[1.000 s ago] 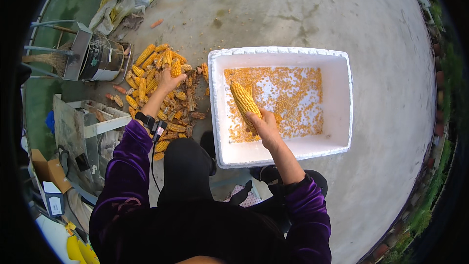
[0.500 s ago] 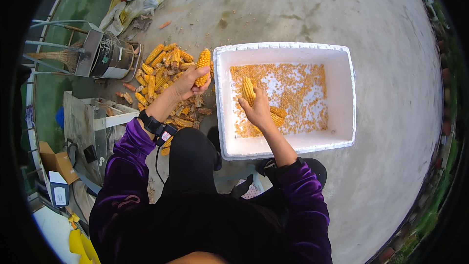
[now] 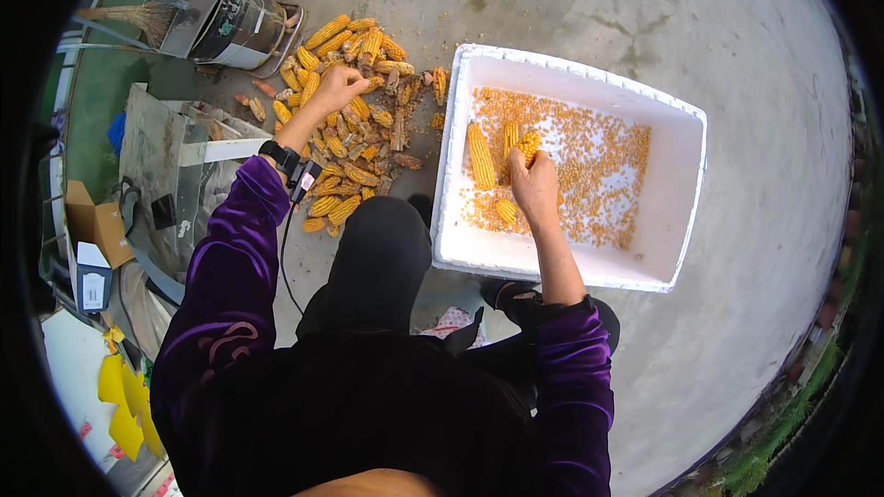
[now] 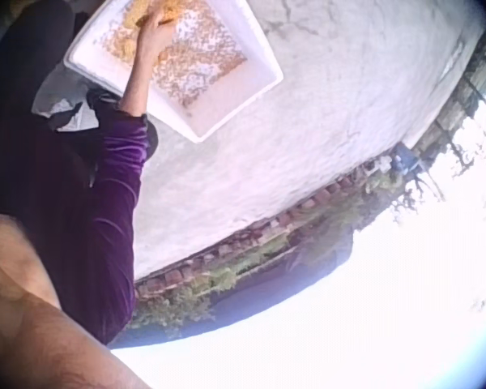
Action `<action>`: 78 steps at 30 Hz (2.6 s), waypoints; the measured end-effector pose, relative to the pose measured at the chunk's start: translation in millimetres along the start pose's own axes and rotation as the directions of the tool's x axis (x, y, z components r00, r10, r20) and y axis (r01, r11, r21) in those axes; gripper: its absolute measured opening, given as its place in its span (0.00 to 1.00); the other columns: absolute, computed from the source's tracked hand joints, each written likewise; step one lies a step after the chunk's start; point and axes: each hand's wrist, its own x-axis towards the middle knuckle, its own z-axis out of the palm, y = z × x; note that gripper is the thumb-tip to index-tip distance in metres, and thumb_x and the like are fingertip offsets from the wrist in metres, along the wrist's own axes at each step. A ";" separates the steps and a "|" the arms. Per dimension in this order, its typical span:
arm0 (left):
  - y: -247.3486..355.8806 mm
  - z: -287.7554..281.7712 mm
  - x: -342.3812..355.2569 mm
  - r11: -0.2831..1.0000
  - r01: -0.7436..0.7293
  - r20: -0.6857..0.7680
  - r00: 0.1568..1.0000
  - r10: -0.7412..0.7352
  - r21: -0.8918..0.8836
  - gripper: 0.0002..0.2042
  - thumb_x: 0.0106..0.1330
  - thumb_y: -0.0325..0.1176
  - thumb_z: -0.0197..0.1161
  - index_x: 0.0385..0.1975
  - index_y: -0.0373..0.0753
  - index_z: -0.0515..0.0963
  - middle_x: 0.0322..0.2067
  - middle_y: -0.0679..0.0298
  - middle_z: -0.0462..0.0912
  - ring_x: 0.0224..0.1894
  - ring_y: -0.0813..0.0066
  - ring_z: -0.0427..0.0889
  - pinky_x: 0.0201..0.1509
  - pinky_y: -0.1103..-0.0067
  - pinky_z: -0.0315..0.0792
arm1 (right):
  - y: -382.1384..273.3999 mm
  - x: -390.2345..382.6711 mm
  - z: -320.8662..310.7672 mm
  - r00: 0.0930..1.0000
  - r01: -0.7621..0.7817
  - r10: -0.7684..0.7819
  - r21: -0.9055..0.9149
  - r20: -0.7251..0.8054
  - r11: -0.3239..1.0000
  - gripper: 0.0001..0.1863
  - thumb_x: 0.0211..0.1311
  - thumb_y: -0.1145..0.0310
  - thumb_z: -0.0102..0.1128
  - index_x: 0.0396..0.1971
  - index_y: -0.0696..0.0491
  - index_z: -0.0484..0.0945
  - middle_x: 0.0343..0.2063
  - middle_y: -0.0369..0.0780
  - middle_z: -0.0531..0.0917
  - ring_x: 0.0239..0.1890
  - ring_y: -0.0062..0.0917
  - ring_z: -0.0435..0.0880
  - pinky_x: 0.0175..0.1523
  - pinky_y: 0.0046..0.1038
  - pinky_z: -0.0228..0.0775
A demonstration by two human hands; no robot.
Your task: The person shucks corn cobs by hand, removing kernels into a white styrofoam container. The person repeatedly picks up cobs from a pile, rubs kernels off, and places the cobs back down.
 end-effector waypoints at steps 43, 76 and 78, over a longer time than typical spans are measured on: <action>-225.6 255.6 -168.1 0.818 0.208 0.255 0.884 -0.392 0.537 0.27 0.52 0.31 0.68 0.51 0.31 0.65 0.44 0.47 0.77 0.47 0.52 0.77 0.43 0.61 0.74 | 24.9 -27.5 14.7 0.935 0.228 -0.072 -0.434 0.347 0.872 0.11 0.57 0.68 0.57 0.38 0.57 0.73 0.30 0.46 0.80 0.30 0.41 0.80 0.36 0.38 0.72; -177.3 256.6 -147.8 0.652 -0.502 0.432 0.857 0.283 0.569 0.15 0.56 0.32 0.60 0.44 0.40 0.76 0.48 0.60 0.73 0.57 0.58 0.65 0.52 0.59 0.63 | -48.3 -31.2 9.9 0.795 -0.604 0.362 0.585 0.486 0.541 0.24 0.65 0.45 0.39 0.40 0.52 0.68 0.16 0.39 0.74 0.08 0.16 0.62 0.12 0.17 0.52; -179.8 262.9 -145.8 0.583 -0.529 0.303 0.843 0.444 0.616 0.14 0.59 0.30 0.55 0.45 0.39 0.76 0.43 0.61 0.74 0.54 0.60 0.66 0.55 0.62 0.60 | -19.7 -38.0 -12.9 0.753 -0.658 0.305 0.648 0.584 0.383 0.31 0.64 0.39 0.35 0.43 0.53 0.70 0.14 0.38 0.72 0.07 0.15 0.55 0.12 0.17 0.46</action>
